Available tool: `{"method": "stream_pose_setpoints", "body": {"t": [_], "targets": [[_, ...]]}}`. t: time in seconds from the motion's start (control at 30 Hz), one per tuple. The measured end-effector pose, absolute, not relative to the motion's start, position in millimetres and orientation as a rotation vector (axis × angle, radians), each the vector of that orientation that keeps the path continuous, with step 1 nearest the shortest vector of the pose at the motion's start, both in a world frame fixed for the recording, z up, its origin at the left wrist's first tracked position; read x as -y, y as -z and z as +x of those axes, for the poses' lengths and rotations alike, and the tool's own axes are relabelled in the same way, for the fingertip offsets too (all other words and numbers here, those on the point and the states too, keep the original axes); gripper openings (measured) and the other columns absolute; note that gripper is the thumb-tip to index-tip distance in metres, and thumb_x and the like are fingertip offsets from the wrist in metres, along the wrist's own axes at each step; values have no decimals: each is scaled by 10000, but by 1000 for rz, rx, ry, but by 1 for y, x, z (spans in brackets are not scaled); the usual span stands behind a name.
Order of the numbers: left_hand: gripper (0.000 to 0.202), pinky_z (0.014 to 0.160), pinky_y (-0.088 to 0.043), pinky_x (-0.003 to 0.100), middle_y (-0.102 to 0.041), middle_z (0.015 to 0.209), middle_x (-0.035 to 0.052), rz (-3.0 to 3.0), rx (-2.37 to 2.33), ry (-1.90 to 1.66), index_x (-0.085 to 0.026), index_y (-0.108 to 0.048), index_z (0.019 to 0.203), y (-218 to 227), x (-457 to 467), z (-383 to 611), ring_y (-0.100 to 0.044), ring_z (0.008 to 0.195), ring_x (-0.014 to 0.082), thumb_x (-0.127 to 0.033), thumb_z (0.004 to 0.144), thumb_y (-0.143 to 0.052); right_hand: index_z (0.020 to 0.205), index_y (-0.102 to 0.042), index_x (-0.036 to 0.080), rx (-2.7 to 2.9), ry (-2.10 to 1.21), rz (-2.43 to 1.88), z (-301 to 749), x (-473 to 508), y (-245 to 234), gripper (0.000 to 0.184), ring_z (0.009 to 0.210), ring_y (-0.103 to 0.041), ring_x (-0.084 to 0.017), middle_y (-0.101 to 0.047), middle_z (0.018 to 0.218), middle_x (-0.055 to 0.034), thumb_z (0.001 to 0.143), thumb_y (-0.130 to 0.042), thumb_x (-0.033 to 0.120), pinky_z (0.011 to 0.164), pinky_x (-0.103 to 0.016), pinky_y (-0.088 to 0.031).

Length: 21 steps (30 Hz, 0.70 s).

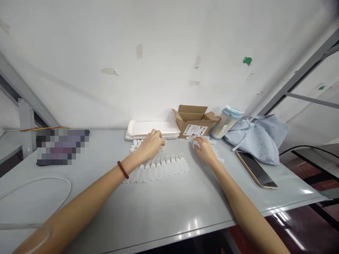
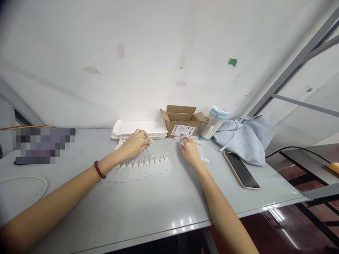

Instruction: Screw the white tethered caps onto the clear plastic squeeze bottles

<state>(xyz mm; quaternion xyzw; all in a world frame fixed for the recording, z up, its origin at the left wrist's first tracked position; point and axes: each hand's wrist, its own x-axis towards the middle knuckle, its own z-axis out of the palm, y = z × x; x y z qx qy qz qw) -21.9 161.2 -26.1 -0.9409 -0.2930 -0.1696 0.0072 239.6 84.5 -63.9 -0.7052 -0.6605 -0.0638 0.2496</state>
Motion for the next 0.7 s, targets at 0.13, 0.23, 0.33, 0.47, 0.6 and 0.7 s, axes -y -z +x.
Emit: {"method": "stream_pose_setpoints", "body": {"t": [0.13, 0.23, 0.33, 0.47, 0.6, 0.7], "targets": [[262, 783, -460, 364, -587, 940, 96, -2962, 987, 831, -171, -701, 874, 16, -163, -22, -494, 942, 239, -77, 804, -467, 1060, -635, 106, 1816, 140, -1915, 239, -83, 61, 330, 1043, -571, -275, -646, 1097, -152, 785, -453, 91, 914, -394, -434], [226, 808, -467, 349, -633, 913, 63, -3002, 1121, 1104, -184, -692, 869, 4, -163, -23, -551, 912, 208, -130, 810, -481, 1045, -649, 118, 1831, 120, -1901, 239, -83, 60, 410, 1041, -578, -262, -654, 1102, -139, 737, -400, 11, 906, -384, -437], [192, 790, -475, 313, -682, 932, 38, -3025, 1299, 1308, -192, -688, 864, -7, -160, -25, -595, 837, 176, -186, 804, -506, 1037, -660, 146, 1847, 93, -1878, 239, -82, 60, 474, 1021, -596, -248, -669, 1095, -112, 711, -363, -27, 887, -376, -447], [167, 758, -480, 290, -713, 935, 26, -3015, 1464, 1401, -195, -693, 848, -16, -158, -29, -612, 800, 168, -227, 787, -540, 1033, -666, 176, 1882, 43, -1818, 237, -82, 60, 499, 989, -617, -230, -685, 1075, -77, 695, -366, -36, 868, -368, -463], [165, 774, -479, 290, -719, 915, 25, -3034, 1454, 1402, -187, -697, 837, -17, -159, -29, -617, 805, 167, -227, 783, -546, 1027, -667, 169, 1904, -8, -1788, 233, -82, 57, 492, 898, -647, -204, -708, 992, -63, 691, -371, -34, 813, -338, -489], [165, 797, -476, 291, -721, 920, 22, -3044, 1422, 1418, -188, -698, 836, -16, -158, -27, -619, 829, 168, -222, 784, -545, 1035, -660, 148, 1904, -9, -1798, 232, -81, 56, 464, 886, -644, -206, -706, 992, -77, 716, -373, -27, 808, -341, -486]]}}
